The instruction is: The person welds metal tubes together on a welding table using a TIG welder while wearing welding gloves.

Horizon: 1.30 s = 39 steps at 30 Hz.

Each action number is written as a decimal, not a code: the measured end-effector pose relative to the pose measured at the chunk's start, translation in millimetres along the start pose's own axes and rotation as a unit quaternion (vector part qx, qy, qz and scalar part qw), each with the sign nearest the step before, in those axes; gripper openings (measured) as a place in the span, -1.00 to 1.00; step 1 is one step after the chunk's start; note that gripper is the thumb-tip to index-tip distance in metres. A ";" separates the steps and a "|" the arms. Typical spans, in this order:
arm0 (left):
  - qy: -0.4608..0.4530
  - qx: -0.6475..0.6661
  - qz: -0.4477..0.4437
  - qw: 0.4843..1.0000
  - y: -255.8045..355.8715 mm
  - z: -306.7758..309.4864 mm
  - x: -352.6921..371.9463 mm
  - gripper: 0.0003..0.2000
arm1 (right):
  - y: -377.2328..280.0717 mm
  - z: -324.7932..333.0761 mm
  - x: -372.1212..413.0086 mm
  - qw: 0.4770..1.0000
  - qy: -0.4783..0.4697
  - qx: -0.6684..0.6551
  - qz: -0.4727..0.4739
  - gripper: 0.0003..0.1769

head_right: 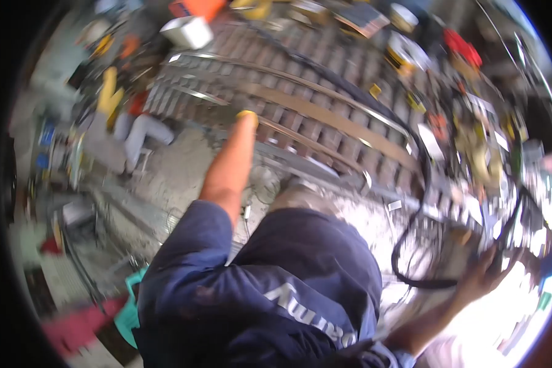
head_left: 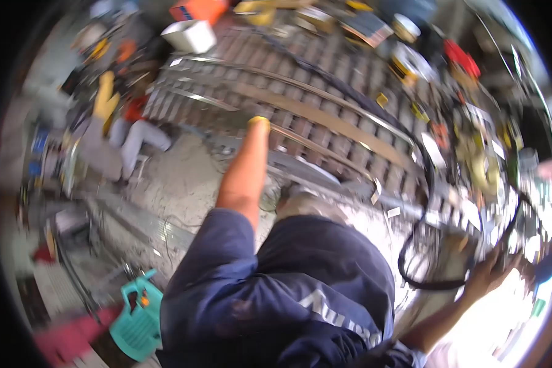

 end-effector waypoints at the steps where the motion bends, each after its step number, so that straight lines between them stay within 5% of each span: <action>1: 0.009 0.029 -0.011 0.999 -16.1 11.9 1.0 -0.50 | 4.7 -0.7 -0.4 1.000 -0.013 -0.019 0.009 -0.16; 5: 0.041 0.151 -0.024 0.987 -60.0 81.1 -9.0 -0.54 | -45.9 -14.8 21.8 0.998 -0.029 -0.040 -0.045 -0.18; 6: 0.054 0.185 -0.009 0.981 -25.8 86.1 6.8 -0.54 | -47.9 -16.4 25.0 0.996 -0.030 -0.073 -0.038 -0.19; 7: 0.041 0.178 -0.029 0.983 -12.8 32.1 -43.1 -0.54 | -48.5 -17.0 26.3 0.999 -0.013 -0.041 -0.033 -0.19; 8: 0.089 -0.120 -0.040 0.988 -54.1 -7.6 -71.2 -0.64 | -51.1 -17.2 28.9 1.000 -0.001 -0.013 -0.024 -0.18; 9: 0.085 -0.124 -0.051 0.987 -5.1 49.3 1.1 -0.64 | -58.9 -17.2 34.1 0.999 -0.014 0.005 -0.049 -0.18; 10: -0.082 -0.274 -0.041 0.957 25.2 128.4 92.4 -0.58 | -59.9 -16.2 37.7 0.998 -0.010 0.018 -0.058 -0.18; 11: 0.108 -0.007 -0.027 0.994 38.7 153.5 136.0 -0.57 | -59.4 -16.1 41.0 0.997 -0.006 0.028 -0.067 -0.18; 12: 0.284 0.263 -0.012 0.922 34.9 173.8 170.0 -0.54 | -57.4 -15.5 43.8 0.996 -0.002 0.038 -0.077 -0.17; 13: 0.328 0.223 -0.129 0.909 49.8 169.3 184.8 -0.47 | -54.4 -13.9 46.0 0.997 -0.005 0.037 -0.068 -0.17; 17: 0.226 0.216 -0.392 0.865 113.9 160.8 252.3 -0.56 | -36.4 -3.2 53.3 0.992 -0.012 0.067 -0.102 -0.18; 21: 0.075 0.121 -0.515 0.845 162.4 141.2 282.1 -0.60 | -14.4 7.7 61.8 0.985 -0.015 0.086 -0.150 -0.19; 24: 0.030 0.000 -0.536 0.843 186.4 138.4 295.2 -0.55 | 7.9 14.6 67.7 0.985 -0.012 0.083 -0.150 -0.19; 31: 0.084 -0.113 -0.577 0.805 195.2 98.6 280.6 -0.61 | 31.2 30.6 69.5 0.982 -0.015 0.074 -0.170 -0.19; 34: 0.035 -0.060 -0.589 0.805 190.7 113.2 291.4 -0.65 | 26.7 35.0 63.6 0.985 0.008 0.064 -0.163 -0.21; 39: 0.155 0.054 -0.642 0.749 186.5 220.9 341.4 -0.64 | 31.5 35.8 61.5 0.985 0.023 0.029 -0.168 -0.21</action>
Point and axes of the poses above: each hand's wrist, its own x-axis away from the middle knuckle, its own z-axis out of the back of the hand, y = z × x, the point moved 6 cm from there along -x, towards the middle knuckle, and after that the axes turned 2 degrees about z, right-handed, at the moved point
